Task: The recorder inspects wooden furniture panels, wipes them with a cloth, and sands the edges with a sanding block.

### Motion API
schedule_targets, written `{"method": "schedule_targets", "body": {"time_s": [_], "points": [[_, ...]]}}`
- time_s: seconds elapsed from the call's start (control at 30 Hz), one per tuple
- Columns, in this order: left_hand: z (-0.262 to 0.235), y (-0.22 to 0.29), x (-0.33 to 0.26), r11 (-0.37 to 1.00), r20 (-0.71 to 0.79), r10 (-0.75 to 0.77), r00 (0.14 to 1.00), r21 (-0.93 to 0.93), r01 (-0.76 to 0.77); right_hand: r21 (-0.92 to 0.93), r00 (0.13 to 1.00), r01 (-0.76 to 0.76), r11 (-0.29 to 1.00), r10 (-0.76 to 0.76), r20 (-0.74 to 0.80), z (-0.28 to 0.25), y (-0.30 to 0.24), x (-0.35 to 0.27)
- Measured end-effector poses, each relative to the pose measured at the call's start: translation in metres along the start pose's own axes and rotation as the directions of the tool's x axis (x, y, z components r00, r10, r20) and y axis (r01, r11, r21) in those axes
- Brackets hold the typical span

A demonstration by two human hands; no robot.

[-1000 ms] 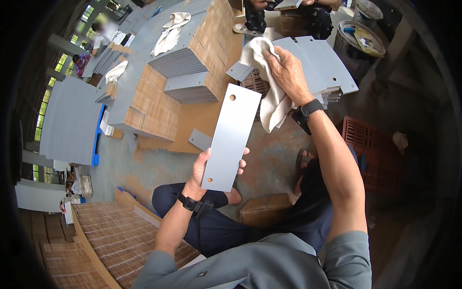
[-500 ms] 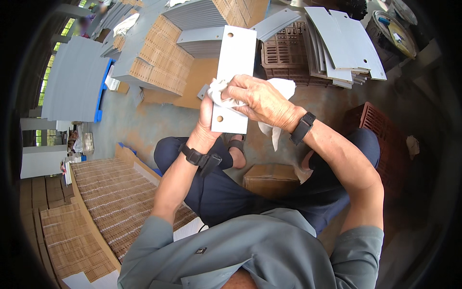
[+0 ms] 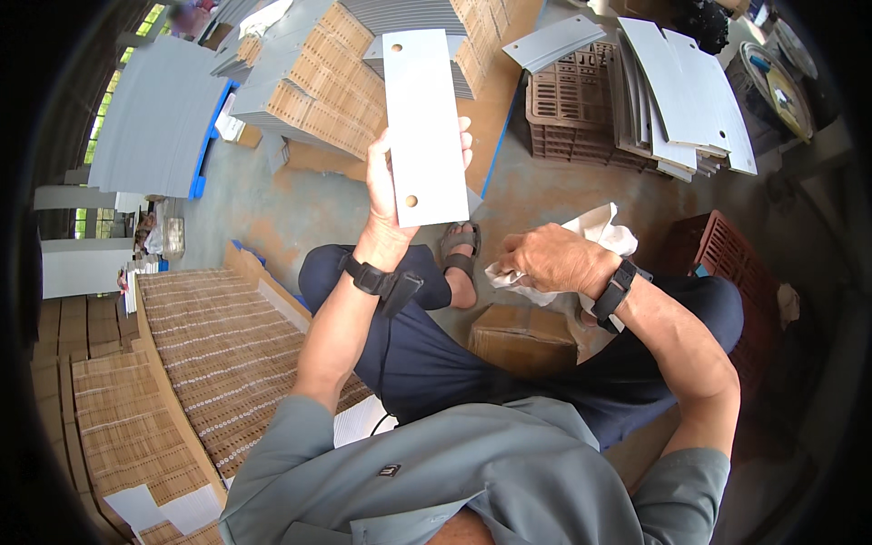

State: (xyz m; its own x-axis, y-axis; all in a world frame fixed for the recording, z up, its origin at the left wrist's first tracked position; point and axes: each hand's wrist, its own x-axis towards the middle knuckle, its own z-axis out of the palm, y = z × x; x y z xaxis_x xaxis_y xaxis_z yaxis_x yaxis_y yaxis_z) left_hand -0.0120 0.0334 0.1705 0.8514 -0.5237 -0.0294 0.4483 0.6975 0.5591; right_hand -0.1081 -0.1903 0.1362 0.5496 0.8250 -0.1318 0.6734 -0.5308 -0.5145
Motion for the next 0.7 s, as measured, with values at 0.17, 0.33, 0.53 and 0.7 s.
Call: {"method": "schedule_targets", "body": {"time_s": [0.17, 0.33, 0.53, 0.7], "points": [[0.004, 0.005, -0.003, 0.998, -0.008, -0.004, 1.0, -0.063, 0.004, 0.01, 0.991, -0.117, 0.993, 0.117, -0.069, -0.017, 0.0, -0.001], [-0.01, 0.004, -0.01, 0.986, -0.099, -0.033, 0.995, 0.161, 0.049, -0.048, 0.972, -0.166, 0.985, 0.155, -0.175, -0.029, 0.002, -0.007], [-0.086, -0.006, -0.003, 0.856, -0.409, 0.346, 0.844, 0.507, -0.106, -0.047, 0.951, -0.237, 0.97, 0.222, -0.216, -0.032, 0.01, -0.011], [-0.169, -0.009, 0.003, 0.881, -0.791, 0.456, 0.408, 0.465, -0.084, -0.082, 0.961, -0.241, 0.967, 0.226, -0.161, -0.019, 0.017, -0.013]]}}
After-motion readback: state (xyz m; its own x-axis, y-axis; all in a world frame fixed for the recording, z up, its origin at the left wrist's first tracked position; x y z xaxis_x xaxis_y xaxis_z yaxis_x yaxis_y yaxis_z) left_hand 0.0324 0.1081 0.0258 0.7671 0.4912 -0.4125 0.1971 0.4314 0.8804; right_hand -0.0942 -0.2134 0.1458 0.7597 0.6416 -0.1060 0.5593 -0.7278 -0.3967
